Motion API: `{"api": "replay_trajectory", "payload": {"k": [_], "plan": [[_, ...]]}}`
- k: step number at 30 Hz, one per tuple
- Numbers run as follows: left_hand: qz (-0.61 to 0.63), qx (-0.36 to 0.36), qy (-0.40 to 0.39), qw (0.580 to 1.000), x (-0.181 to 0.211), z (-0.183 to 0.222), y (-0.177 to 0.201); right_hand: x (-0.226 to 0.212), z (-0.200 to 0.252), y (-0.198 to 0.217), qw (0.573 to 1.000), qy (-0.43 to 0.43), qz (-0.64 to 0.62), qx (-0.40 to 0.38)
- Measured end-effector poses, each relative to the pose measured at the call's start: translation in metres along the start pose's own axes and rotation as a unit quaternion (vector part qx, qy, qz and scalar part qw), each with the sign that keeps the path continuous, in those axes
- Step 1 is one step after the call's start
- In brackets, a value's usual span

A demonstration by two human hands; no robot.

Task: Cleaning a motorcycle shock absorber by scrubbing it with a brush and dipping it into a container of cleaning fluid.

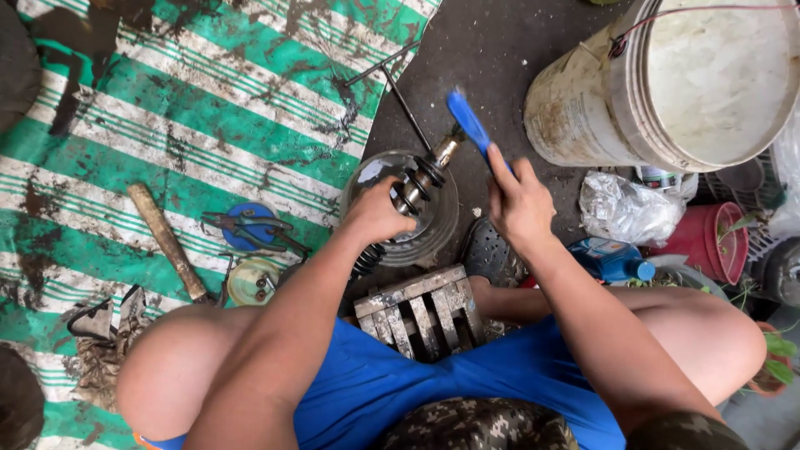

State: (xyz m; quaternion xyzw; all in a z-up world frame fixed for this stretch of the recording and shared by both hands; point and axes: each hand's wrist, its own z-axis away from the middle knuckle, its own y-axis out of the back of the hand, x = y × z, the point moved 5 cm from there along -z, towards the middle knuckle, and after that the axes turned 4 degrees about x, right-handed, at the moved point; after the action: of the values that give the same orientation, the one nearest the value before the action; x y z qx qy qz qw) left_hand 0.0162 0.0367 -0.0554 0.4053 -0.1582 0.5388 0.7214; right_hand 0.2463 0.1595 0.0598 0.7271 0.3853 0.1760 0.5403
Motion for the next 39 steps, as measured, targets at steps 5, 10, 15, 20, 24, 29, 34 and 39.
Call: {"api": "replay_trajectory", "payload": {"k": [5, 10, 15, 20, 24, 29, 34, 39], "plan": [[-0.016, 0.008, -0.011, 1.0, -0.011, -0.013, -0.006, 0.031, 0.031, -0.016, 0.998, 0.021, 0.037, -0.035], [-0.041, -0.001, 0.012, 0.999, -0.002, -0.005, 0.006, 0.048, 0.052, 0.047, 0.971, -0.123, 0.107, -0.174], [0.015, -0.011, 0.003, 1.0, -0.004, -0.005, 0.01, -0.027, 0.029, 0.106, 0.896, -0.072, 0.241, -0.366], [0.049, 0.033, -0.02, 0.998, -0.002, 0.002, 0.049, -0.072, 0.032, -0.013, 0.91, 0.068, 0.207, -0.353], [0.166, 0.069, -0.107, 0.978, 0.0, 0.008, 0.082, -0.062, 0.039, -0.202, 0.935, 0.037, 0.201, -0.29], [0.331, 0.025, -0.156, 0.93, 0.023, 0.046, 0.121, -0.066, 0.082, -0.336, 0.926, -0.039, 0.092, -0.365], [0.456, -0.064, -0.177, 0.87, 0.029, 0.062, 0.117, -0.055, 0.062, -0.31, 0.904, -0.113, 0.057, -0.409], [0.432, -0.061, -0.177, 0.882, 0.023, 0.049, 0.103, -0.087, 0.035, -0.261, 0.873, -0.053, 0.137, -0.464]]}}
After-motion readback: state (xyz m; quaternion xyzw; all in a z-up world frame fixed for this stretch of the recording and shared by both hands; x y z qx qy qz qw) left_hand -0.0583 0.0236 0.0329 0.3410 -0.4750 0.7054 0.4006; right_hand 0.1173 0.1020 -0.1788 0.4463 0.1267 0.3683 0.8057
